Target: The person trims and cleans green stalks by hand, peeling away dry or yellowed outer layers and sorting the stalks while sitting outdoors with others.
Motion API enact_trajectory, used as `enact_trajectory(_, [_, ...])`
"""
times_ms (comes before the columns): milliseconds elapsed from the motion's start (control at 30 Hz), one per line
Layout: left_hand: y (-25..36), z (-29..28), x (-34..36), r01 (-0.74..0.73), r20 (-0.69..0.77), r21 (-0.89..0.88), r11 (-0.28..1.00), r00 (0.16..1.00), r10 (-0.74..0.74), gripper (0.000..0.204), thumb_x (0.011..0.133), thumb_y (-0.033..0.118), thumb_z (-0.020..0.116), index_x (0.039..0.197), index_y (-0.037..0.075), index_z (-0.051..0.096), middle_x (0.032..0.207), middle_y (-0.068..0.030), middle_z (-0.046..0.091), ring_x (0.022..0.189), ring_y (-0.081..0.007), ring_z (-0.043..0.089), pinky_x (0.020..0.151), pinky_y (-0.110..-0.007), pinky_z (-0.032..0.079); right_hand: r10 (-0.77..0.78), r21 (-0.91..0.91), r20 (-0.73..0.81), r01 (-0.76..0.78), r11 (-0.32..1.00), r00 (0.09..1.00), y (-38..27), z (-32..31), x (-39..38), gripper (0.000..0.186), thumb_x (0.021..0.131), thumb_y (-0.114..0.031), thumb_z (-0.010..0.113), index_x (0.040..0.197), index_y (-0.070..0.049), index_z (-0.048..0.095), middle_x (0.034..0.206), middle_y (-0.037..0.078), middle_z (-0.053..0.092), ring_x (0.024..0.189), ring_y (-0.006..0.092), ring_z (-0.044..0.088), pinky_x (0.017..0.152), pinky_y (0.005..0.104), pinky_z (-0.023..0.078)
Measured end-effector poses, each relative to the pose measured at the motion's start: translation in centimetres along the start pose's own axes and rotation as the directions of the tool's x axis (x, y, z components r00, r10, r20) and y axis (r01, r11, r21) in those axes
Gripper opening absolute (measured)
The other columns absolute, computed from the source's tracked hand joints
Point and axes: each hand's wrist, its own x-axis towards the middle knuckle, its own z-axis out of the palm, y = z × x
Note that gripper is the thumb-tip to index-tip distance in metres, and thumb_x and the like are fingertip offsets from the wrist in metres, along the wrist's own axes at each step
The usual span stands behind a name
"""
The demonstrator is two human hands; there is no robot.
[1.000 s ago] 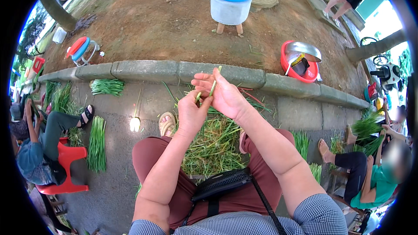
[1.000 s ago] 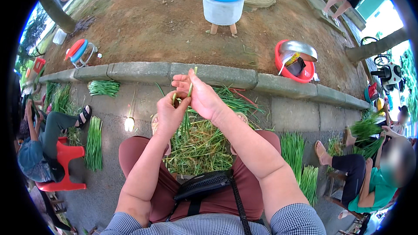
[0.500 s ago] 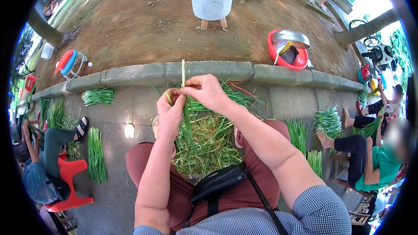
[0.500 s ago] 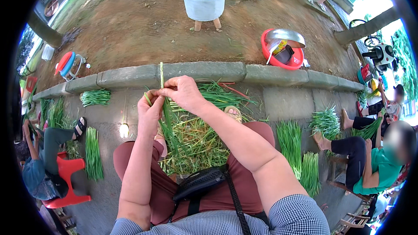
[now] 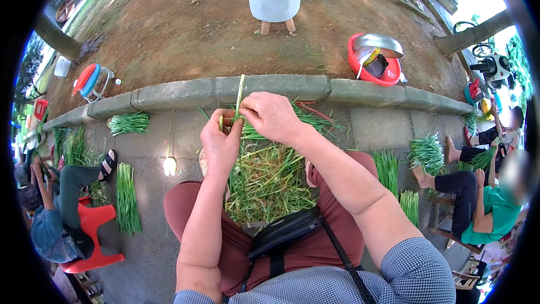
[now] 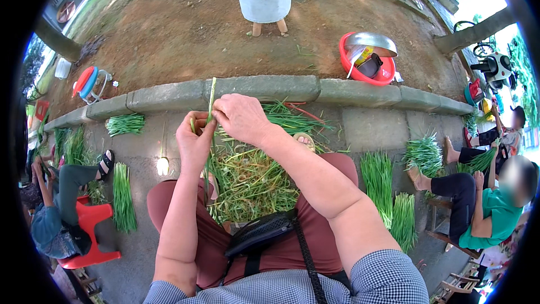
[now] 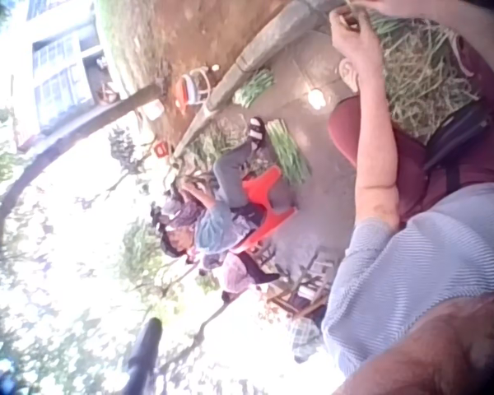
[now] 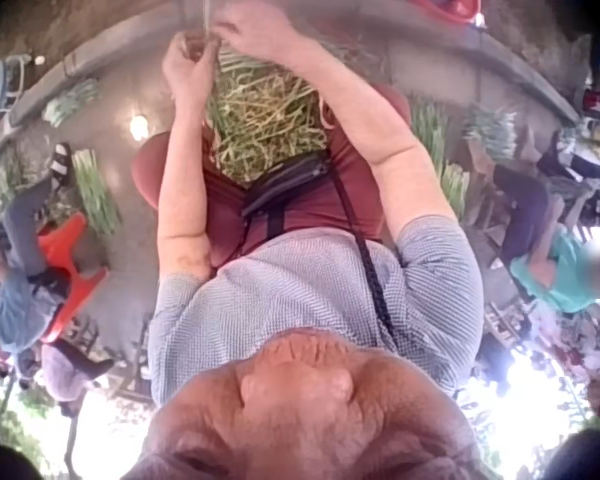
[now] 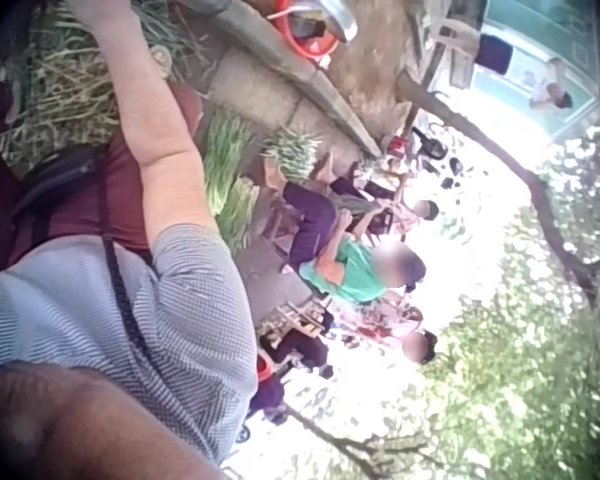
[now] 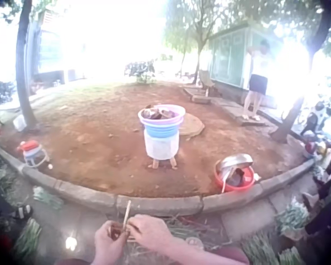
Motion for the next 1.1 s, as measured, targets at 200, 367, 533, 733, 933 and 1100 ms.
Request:
enact_trajectory(200, [0.3, -0.3, 0.0, -0.023, 0.001, 0.036, 0.999, 1.0, 0.023, 0.009, 0.078, 0.003, 0.063, 0.085, -0.001, 0.059, 0.067, 0.0, 0.058, 0.057, -0.0034, 0.048, 0.051, -0.02, 0.039, -0.043, -0.229, -0.107, 0.017, 0.973, 0.993, 0.7, -0.1, 0.3, 0.015, 0.081, -0.02, 0.055, 0.079, -0.005, 0.053, 0.073, 0.009, 0.055, 0.072, 0.0286, 0.058, 0.062, 0.0393, 0.048])
enact_trajectory(367, [0.0, -0.8, -0.1, 0.011, 0.006, -0.074, 0.997, 1.0, -0.011, 0.008, 0.078, 0.003, 0.062, 0.084, 0.0, 0.059, 0.067, 0.0005, 0.058, 0.057, -0.0029, 0.049, 0.051, -0.019, 0.039, 0.097, -0.223, -0.215, -0.146, 0.964, 0.972, 2.6, -1.9, 1.2, 0.013, 0.084, -0.019, 0.052, 0.081, -0.007, 0.055, 0.078, 0.011, 0.059, 0.074, 0.0288, 0.06, 0.063, 0.0395, 0.049])
enact_trajectory(533, [0.0, -1.9, 0.2, 0.027, -0.029, -0.125, 0.992, 0.999, -0.03, 0.009, 0.079, 0.003, 0.06, 0.087, -0.001, 0.059, 0.068, 0.0001, 0.058, 0.058, -0.0034, 0.05, 0.052, -0.019, 0.039, 0.269, -0.219, -0.376, -0.367, 0.904, 0.887, 5.7, -4.7, 1.4, 0.015, 0.084, -0.02, 0.053, 0.081, -0.008, 0.061, 0.082, 0.011, 0.063, 0.076, 0.0299, 0.061, 0.068, 0.0401, 0.048])
enact_trajectory(733, [0.8, -2.9, 0.4, 0.105, -0.007, -0.321, 0.941, 0.994, -0.113, 0.013, 0.085, 0.009, 0.059, 0.095, 0.002, 0.059, 0.073, -0.0022, 0.063, 0.053, 0.0003, 0.042, 0.047, -0.016, 0.032, 0.473, 0.062, -0.231, -0.472, 0.879, 0.85, 7.9, -6.0, 1.0, 0.018, 0.075, -0.023, 0.062, 0.08, -0.007, 0.069, 0.074, 0.011, 0.066, 0.069, 0.0242, 0.064, 0.064, 0.0348, 0.049])
enact_trajectory(933, [1.2, -2.8, 0.3, 0.133, 0.068, -0.353, 0.926, 0.991, -0.117, 0.015, 0.088, 0.011, 0.057, 0.099, 0.003, 0.061, 0.076, -0.0028, 0.064, 0.049, 0.0011, 0.037, 0.044, -0.015, 0.028, 0.31, 0.068, 0.457, -0.381, 0.922, 0.834, 3.7, -2.2, 0.6, 0.022, 0.07, -0.019, 0.066, 0.081, 0.0, 0.067, 0.072, 0.01, 0.066, 0.066, 0.0162, 0.062, 0.064, 0.0305, 0.048])
enact_trajectory(1100, [1.6, -2.5, 0.1, 0.2, 0.167, -0.371, 0.907, 0.975, -0.146, 0.015, 0.089, 0.012, 0.054, 0.099, 0.003, 0.061, 0.076, -0.0024, 0.064, 0.049, 0.0011, 0.038, 0.044, -0.014, 0.027, 0.268, 0.177, 0.392, -0.358, 0.917, 0.88, 1.4, -0.6, 0.2, 0.03, 0.078, -0.024, 0.065, 0.094, 0.001, 0.063, 0.071, 0.008, 0.065, 0.067, 0.0128, 0.061, 0.062, 0.0267, 0.047])
